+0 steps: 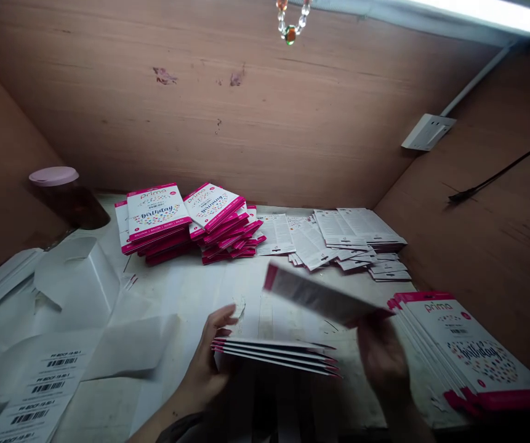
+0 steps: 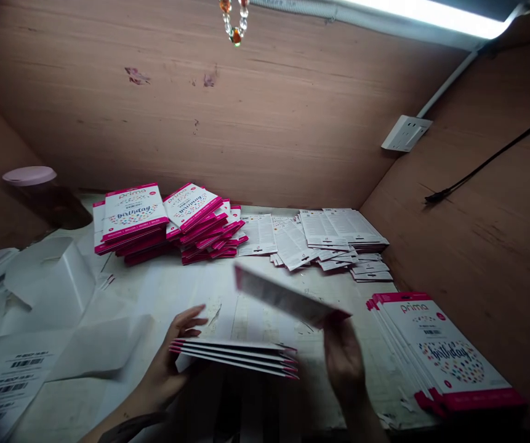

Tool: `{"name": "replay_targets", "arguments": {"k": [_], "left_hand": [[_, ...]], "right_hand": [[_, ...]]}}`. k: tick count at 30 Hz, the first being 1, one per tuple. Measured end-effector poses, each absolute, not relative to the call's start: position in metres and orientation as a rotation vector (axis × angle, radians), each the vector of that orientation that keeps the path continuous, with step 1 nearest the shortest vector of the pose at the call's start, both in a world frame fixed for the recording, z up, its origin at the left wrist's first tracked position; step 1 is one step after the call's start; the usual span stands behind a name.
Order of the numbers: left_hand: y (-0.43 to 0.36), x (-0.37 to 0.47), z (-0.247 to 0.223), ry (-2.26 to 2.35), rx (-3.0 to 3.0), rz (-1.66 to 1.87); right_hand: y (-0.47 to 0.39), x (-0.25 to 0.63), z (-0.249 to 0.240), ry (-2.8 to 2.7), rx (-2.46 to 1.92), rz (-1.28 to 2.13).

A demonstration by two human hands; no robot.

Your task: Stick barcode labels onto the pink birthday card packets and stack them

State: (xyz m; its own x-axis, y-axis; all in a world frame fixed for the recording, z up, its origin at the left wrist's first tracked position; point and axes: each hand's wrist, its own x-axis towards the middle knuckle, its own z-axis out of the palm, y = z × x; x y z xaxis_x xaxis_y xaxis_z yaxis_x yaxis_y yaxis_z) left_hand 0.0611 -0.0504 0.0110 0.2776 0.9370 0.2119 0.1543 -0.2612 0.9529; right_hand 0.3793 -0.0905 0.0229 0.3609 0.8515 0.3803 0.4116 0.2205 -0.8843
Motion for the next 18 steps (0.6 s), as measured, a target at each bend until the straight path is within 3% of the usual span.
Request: {"name": "replay_targets", "arguments": {"k": [4,14,18], "left_hand": [[-0.049,0.060,0.005,0.917,1.686,1.068],[-0.037,0.055,-0.008,0.786,1.655,0.993],[-0.032,0.059,0.009,0.921,1.640,0.917]], "right_hand": [[-0.136,0.333,-0.003,-1.507,-1.206,0.863],[-0.120,0.315,-0.023,-1.452,-1.060,0.830],[-0.118,0.308,-0.010,-1.336,-1.110,0.785]]}}
